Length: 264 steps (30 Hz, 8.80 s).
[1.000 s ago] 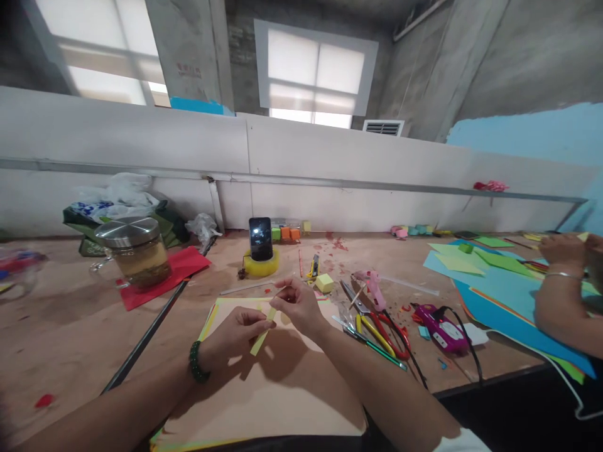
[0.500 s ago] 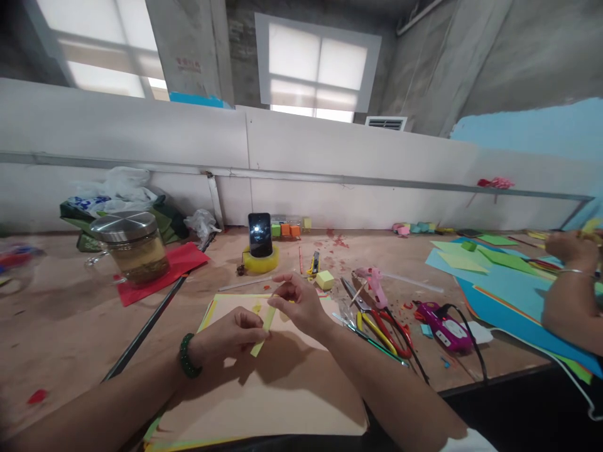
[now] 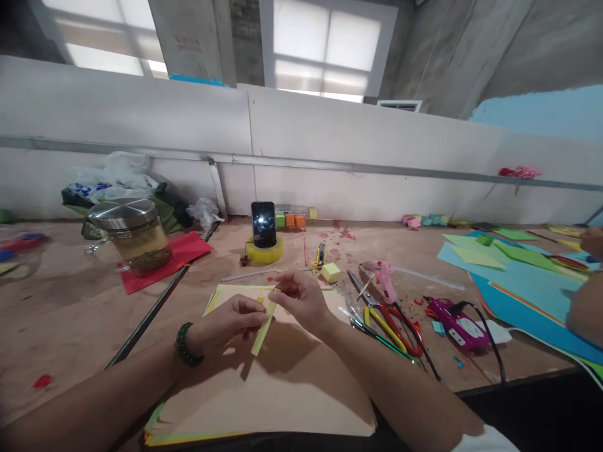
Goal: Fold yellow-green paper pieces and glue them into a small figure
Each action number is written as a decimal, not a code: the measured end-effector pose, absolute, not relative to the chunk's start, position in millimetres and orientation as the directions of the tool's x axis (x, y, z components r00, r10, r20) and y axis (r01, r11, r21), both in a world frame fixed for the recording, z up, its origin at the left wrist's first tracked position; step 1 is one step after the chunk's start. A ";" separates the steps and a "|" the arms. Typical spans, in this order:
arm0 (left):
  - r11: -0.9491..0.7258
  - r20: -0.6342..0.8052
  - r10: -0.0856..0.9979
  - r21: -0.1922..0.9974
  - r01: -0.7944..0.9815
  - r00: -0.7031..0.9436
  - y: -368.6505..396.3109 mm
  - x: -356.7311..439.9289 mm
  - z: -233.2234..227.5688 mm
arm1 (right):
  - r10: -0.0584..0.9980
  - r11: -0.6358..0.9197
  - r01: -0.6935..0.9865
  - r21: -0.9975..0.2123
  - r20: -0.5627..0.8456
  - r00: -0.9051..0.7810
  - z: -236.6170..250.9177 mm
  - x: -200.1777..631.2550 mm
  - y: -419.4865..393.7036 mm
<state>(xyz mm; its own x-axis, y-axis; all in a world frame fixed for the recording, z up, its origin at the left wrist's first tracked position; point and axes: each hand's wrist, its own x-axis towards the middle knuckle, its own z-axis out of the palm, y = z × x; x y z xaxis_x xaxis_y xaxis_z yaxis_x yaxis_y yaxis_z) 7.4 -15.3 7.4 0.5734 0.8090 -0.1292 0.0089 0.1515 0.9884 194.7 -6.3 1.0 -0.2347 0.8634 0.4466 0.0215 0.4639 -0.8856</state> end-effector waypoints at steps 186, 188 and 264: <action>-0.177 0.154 0.921 0.984 0.032 0.357 -33.9 21.9 9.3 | 0.675 0.734 0.349 -0.583 0.686 -0.272 -13.5 189.2 -16.3; -0.161 0.142 0.923 0.987 0.025 0.358 -33.2 21.7 8.6 | 0.619 0.776 0.363 -0.516 0.735 -0.277 -13.9 190.2 -14.9; -0.115 0.103 0.956 0.993 0.028 0.276 -30.9 22.1 -0.7 | 0.712 0.700 0.374 -0.609 0.635 -0.299 -7.5 184.8 -18.1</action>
<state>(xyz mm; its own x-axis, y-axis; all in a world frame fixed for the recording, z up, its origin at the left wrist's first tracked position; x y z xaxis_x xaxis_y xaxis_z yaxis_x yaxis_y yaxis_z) 22.1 -30.9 -0.7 0.2761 0.9556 0.1032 0.0280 -0.1153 0.9929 184.8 -18.1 -7.5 -0.2987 0.7121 0.6354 0.3735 0.6999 -0.6088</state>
